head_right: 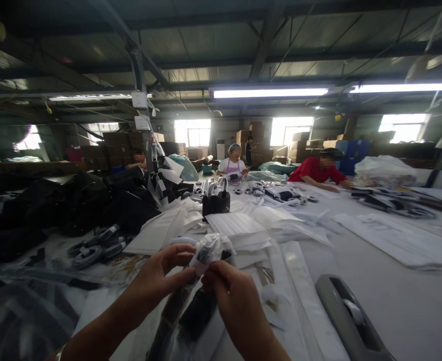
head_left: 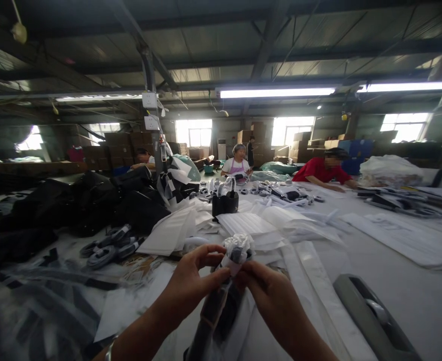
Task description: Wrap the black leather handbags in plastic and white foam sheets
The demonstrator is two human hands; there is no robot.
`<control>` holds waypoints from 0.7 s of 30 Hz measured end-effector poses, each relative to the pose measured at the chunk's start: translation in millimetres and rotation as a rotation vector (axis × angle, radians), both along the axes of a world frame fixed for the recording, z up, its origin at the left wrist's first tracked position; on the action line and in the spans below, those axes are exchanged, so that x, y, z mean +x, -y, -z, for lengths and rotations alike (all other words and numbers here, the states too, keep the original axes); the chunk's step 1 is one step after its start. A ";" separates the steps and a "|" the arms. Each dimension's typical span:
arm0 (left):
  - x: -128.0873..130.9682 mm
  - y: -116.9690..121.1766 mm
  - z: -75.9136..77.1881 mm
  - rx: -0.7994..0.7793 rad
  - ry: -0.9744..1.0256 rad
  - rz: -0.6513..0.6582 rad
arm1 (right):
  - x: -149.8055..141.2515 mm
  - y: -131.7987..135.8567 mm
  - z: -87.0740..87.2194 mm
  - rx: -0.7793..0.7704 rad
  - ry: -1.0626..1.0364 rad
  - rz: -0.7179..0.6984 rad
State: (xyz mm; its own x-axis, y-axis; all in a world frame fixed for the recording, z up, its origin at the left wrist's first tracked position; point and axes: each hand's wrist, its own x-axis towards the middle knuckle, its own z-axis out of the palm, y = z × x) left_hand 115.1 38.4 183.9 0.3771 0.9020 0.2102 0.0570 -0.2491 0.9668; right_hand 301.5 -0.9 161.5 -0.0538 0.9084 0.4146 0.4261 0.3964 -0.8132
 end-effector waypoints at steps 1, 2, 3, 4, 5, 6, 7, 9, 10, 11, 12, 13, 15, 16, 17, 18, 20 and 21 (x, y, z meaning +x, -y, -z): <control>0.9 1.0 -0.8 -0.011 0.008 -0.004 | -1.6 0.5 1.1 0.012 0.003 0.018; 1.5 1.9 -1.5 -0.015 0.007 -0.015 | -3.5 0.8 2.2 0.020 0.004 0.033; 1.8 2.9 -2.2 -0.013 -0.002 -0.030 | -5.5 1.0 3.3 0.025 0.000 0.043; 1.7 3.9 -2.7 -0.007 -0.014 -0.041 | -7.4 0.9 4.3 0.023 -0.010 0.048; 1.4 4.7 -3.2 0.001 -0.027 -0.046 | -9.1 0.4 5.3 0.014 -0.034 0.047; 0.9 5.6 -3.5 0.011 -0.039 -0.048 | -10.5 -0.2 6.2 -0.001 -0.072 0.036; 0.4 6.4 -3.8 0.019 -0.050 -0.046 | -11.7 -1.1 7.0 -0.019 -0.121 0.022; -0.4 8.0 -4.3 0.025 -0.060 -0.036 | -13.2 -3.2 7.8 -0.054 -0.216 -0.013; -0.5 8.7 -4.5 0.024 -0.059 -0.036 | -13.7 -4.2 7.9 -0.064 -0.246 -0.027; -0.5 9.3 -4.6 0.022 -0.053 -0.042 | -14.2 -5.2 7.7 -0.064 -0.260 -0.036; -0.4 9.8 -4.6 0.018 -0.040 -0.049 | -14.6 -6.1 7.6 -0.058 -0.261 -0.036; -0.3 10.1 -4.5 0.008 -0.024 -0.049 | -15.0 -7.0 7.6 -0.046 -0.262 -0.030; -0.3 9.9 -3.8 -0.020 0.005 -0.033 | -15.9 -8.8 8.6 -0.028 -0.280 -0.027; -0.5 9.7 -3.3 -0.038 0.019 -0.019 | -16.4 -9.7 9.7 -0.029 -0.299 -0.033; -0.8 9.3 -2.7 -0.058 0.032 -0.006 | -17.0 -10.6 11.1 -0.036 -0.324 -0.043; -1.1 8.9 -2.2 -0.076 0.043 0.005 | -17.6 -11.5 12.8 -0.044 -0.349 -0.052; -1.4 8.5 -1.7 -0.103 0.067 0.012 | -19.0 -13.0 15.9 -0.053 -0.380 -0.054; -1.4 8.6 -1.8 -0.116 0.083 0.015 | -19.7 -13.7 17.2 -0.048 -0.381 -0.041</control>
State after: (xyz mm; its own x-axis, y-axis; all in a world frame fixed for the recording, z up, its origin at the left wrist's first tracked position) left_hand 113.7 29.9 185.7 0.3762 0.9166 0.1354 -0.0269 -0.1352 0.9904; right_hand 281.8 12.8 144.4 0.0592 0.9276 0.3688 0.0743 0.3643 -0.9283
